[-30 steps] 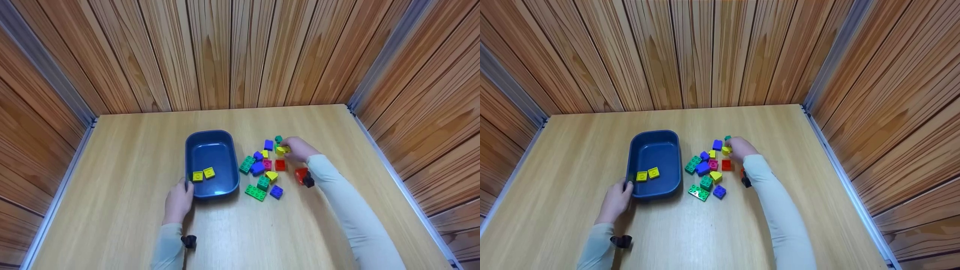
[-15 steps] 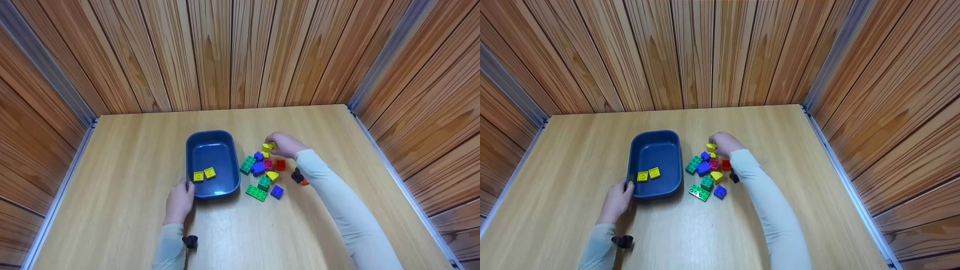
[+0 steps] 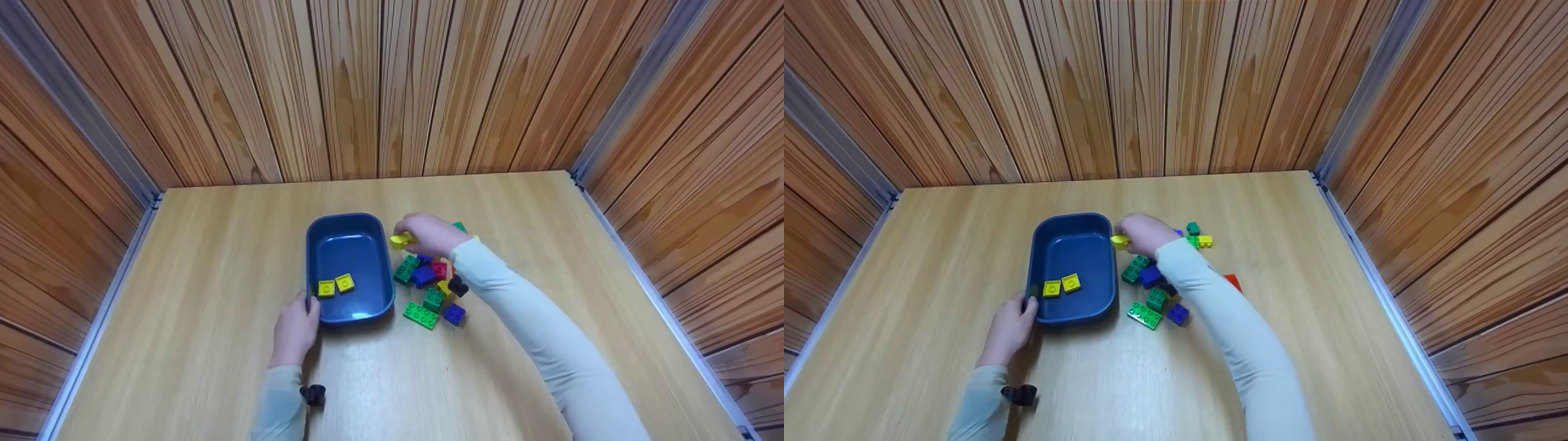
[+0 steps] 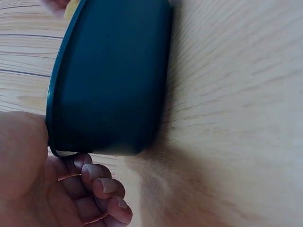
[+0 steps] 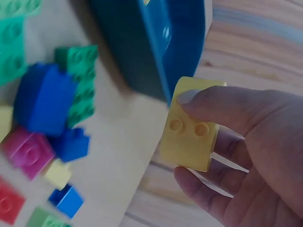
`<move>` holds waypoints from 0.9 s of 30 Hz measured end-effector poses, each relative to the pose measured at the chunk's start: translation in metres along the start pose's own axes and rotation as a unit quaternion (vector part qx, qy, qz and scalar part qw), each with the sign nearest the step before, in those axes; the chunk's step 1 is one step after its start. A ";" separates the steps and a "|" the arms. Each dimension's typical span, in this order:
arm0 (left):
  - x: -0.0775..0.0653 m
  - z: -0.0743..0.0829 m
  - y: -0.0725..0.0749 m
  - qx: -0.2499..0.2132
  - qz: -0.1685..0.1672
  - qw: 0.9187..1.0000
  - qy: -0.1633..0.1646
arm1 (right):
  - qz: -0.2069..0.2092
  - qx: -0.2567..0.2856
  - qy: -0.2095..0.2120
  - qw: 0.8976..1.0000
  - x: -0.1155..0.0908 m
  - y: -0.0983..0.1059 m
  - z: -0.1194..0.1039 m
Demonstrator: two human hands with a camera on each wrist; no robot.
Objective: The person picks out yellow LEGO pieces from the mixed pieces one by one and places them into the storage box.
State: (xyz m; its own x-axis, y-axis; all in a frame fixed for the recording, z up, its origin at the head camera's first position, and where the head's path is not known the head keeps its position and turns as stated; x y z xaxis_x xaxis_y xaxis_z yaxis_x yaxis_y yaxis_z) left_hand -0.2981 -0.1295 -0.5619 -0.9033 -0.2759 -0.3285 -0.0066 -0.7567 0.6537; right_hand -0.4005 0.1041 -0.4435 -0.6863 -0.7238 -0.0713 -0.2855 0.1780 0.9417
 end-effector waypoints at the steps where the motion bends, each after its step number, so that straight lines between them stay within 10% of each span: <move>1: 0.000 -0.001 0.000 0.000 -0.002 1.000 0.003 | -0.003 -0.002 0.006 1.000 0.003 0.000 -0.006; 27: -0.001 0.001 0.001 -0.012 0.015 1.000 0.004 | -0.067 -0.019 0.139 0.988 0.051 -0.057 -0.108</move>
State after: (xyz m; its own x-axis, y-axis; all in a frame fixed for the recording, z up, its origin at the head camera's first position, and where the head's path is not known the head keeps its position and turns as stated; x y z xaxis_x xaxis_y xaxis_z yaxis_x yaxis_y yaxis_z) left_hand -0.2977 -0.1296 -0.5601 -0.8996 -0.3028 -0.3147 0.0305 -0.7624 0.6464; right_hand -0.3468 -0.0147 -0.4654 -0.4318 -0.8955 -0.1080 -0.3319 0.0464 0.9422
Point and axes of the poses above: each hand's wrist, its own x-axis towards the middle knuckle, its own y-axis out of the back of the hand, z = x × y, the point moved 9 cm from there along x, towards the middle knuckle, and after that the axes turned 14 degrees about y, right-handed, at the moved point
